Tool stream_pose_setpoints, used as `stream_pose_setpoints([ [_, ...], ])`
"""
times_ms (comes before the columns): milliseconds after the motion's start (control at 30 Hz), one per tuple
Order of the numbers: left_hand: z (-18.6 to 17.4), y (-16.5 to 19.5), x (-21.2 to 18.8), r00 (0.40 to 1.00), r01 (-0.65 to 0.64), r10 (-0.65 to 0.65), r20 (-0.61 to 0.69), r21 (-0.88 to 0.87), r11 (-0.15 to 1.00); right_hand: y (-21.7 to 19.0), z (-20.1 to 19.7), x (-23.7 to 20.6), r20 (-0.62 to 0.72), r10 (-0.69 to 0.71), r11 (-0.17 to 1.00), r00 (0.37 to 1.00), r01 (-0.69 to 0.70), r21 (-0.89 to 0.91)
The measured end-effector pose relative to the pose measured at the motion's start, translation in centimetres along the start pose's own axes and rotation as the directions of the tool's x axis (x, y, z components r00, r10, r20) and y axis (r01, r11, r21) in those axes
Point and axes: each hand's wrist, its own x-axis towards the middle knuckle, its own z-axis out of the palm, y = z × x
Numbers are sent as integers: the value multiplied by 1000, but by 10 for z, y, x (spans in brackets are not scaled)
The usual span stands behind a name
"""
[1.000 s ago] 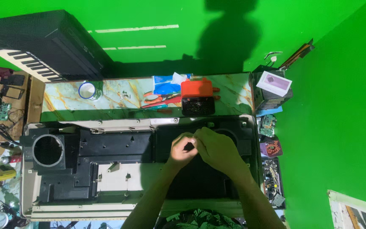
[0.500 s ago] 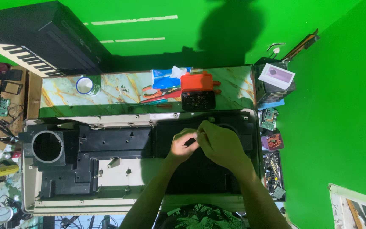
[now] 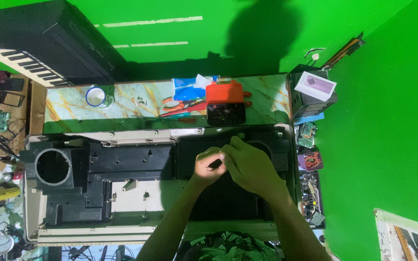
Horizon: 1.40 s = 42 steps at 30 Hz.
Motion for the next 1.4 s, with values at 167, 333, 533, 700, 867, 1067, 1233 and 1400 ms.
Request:
stream_pose_setpoints([
  [167,-1,1,0,996,-53,54,-76,12,999,-2,-2,-3,-60,26,993,998,-19,118],
  [333,0,4,4,998,29,-28,-56,13,999,3,1,-1,-61,38,997,997,-34,64],
  [533,2,3,0,994,37,-38,-104,-12,999,4,3,-2,-106,-9,998,994,15,55],
  [700,6,-11,-8,993,8,-14,-117,-53,999,4,2,-1,-102,21,997,995,-14,76],
  [867,19,-10,-15,965,215,-228,-132,-100,971,7,3,-2,-127,-48,998,991,53,36],
  [1067,5,-6,-5,998,2,-1,-59,17,1000,3,-2,-1,-147,-72,996,987,77,32],
  [1233,5,0,0,991,-58,52,-122,-47,997,-1,-5,1,-147,-27,998,989,34,46],
  [1400,7,7,0,990,38,-41,-134,-27,999,0,-3,0,-137,-14,1000,990,17,18],
])
